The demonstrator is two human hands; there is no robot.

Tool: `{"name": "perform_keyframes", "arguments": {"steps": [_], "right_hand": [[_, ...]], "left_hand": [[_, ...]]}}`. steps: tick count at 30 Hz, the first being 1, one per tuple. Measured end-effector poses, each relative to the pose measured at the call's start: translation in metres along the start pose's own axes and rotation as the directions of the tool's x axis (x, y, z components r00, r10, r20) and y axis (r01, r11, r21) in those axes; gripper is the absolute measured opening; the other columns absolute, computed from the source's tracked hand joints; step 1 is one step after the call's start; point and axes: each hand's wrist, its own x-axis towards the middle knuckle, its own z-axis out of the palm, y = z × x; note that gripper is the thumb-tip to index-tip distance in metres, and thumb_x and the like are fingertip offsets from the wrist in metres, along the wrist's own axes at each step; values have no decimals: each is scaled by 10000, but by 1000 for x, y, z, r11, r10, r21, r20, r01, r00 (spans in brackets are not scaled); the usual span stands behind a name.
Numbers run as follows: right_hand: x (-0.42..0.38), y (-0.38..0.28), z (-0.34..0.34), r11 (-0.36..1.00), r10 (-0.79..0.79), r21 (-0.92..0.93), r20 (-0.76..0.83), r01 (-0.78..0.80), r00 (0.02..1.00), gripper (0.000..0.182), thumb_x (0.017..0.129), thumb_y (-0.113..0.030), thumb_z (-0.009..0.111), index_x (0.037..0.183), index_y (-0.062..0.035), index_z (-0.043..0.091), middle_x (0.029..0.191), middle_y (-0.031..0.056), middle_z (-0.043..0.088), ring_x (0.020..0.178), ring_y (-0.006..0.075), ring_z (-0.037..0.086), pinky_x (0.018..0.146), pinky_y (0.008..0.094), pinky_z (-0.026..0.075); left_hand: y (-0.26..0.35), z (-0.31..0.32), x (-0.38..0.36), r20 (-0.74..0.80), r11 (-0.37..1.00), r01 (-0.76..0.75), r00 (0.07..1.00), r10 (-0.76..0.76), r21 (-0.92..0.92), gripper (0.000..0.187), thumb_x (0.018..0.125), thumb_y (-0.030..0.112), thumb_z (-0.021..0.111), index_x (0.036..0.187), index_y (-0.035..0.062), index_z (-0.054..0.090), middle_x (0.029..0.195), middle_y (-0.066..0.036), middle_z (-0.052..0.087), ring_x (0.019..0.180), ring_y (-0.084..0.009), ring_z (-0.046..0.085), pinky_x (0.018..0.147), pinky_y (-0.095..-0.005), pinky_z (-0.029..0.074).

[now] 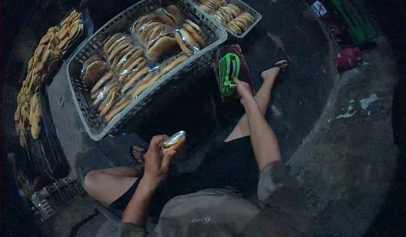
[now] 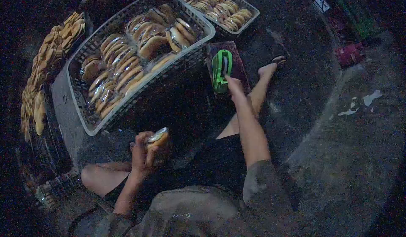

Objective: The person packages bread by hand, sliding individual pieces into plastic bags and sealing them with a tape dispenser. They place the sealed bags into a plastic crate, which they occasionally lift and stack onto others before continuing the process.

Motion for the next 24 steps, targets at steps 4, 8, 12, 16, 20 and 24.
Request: {"name": "perform_keyframes", "arguments": {"steps": [4,8,12,16,20,24], "right_hand": [[16,8,-9,996,-77,48,84,73,994,347,916,-363,618,1083,-66,680,919,75,681,746,196,637,675,349,490],[-24,10,-16,963,-119,-243,-4,114,993,315,903,-323,643,989,-28,709,904,66,697,804,208,649,735,351,483],[-18,53,-9,907,-204,-393,-99,150,974,344,877,-320,678,981,5,721,918,72,706,858,169,626,778,314,466],[1,91,-5,830,-120,-551,-19,90,993,344,873,-313,685,967,16,718,892,89,699,870,166,619,787,310,463],[-129,12,60,797,-447,-336,229,501,865,160,843,-178,687,827,-28,738,1189,119,617,1017,207,580,880,335,440],[-241,-52,99,905,-423,300,712,302,560,143,816,-159,725,831,-18,743,1367,129,500,1203,247,495,1000,338,370]], "left_hand": [[-13,-18,13,70,997,-58,996,54,54,462,906,334,653,1200,58,425,1072,-178,575,951,-361,639,801,-392,517],[-13,-45,24,41,994,-69,997,66,83,460,904,328,659,1202,57,438,1070,-177,569,969,-323,621,841,-388,497],[-14,-30,24,-119,982,-186,975,187,24,467,907,374,646,1194,66,444,1077,-172,571,1000,-287,601,870,-390,481],[-28,-15,21,-207,908,-417,885,417,46,529,839,373,718,1201,106,440,1105,-173,584,989,-293,622,808,-411,524],[-30,-32,11,-111,808,-527,816,568,265,580,754,306,788,1195,148,444,1114,-168,600,933,-341,651,772,-430,560],[-22,-39,7,-108,757,-557,777,620,341,520,750,284,794,1145,150,483,1101,-143,600,951,-327,646,777,-443,562]]}}
